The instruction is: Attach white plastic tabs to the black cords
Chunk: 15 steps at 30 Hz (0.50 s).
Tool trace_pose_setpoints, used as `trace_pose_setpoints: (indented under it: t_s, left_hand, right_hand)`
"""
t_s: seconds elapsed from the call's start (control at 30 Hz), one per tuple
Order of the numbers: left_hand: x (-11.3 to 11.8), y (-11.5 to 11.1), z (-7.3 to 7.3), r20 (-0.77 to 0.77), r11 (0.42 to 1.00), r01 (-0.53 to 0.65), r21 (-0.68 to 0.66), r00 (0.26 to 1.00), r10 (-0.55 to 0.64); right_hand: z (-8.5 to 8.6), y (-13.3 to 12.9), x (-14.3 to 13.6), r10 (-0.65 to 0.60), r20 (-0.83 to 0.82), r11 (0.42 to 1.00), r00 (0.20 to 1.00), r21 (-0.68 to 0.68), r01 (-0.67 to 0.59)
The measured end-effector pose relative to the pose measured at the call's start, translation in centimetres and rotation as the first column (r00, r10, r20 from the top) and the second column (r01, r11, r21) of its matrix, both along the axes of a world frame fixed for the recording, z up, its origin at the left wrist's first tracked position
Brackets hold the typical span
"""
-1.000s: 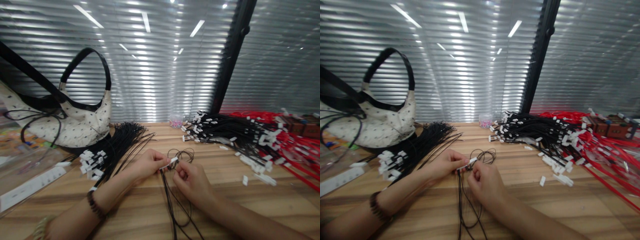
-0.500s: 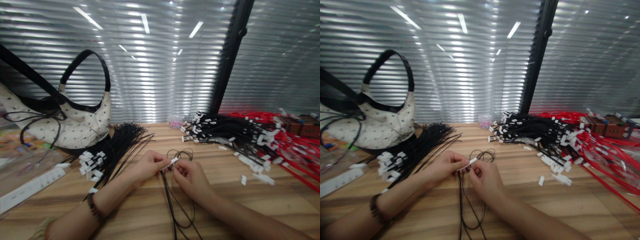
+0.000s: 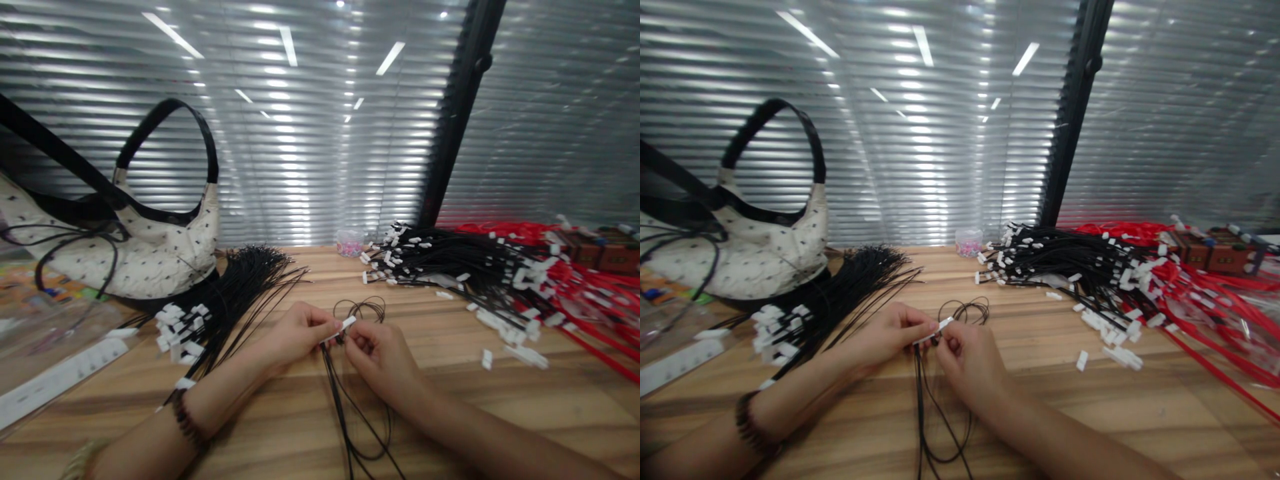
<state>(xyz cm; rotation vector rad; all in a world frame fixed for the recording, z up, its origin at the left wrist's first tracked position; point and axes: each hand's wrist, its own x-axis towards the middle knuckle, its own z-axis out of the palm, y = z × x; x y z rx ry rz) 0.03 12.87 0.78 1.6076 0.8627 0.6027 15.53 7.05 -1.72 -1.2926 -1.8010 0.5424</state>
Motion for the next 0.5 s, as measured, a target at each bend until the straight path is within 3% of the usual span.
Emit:
trace_pose_setpoints:
  t_s: [0.17,0.27,0.4,0.5]
  left_hand:
    - [0.2,0.0,-0.1,0.020,0.999,-0.045,-0.022,0.999,0.046]
    - [0.0,0.4,0.2,0.079,0.985,-0.149,-0.091,0.984,0.157]
    - [-1.1,1.6,1.0,0.264,0.936,-0.263,-0.233,0.910,0.321]
    - [-2.0,2.6,2.0,0.375,0.910,-0.264,-0.321,0.846,0.378]
  right_hand:
    - [-0.3,0.3,-0.2,-0.017,-0.080,1.000,0.997,-0.024,0.016]
    - [0.0,0.7,-0.1,0.012,-0.286,0.989,0.958,-0.135,-0.053]
    - [0.8,1.4,1.3,0.103,-0.624,0.884,0.774,-0.299,-0.359]
    - [1.2,1.9,2.9,0.127,-0.823,0.764,0.554,-0.275,-0.583]
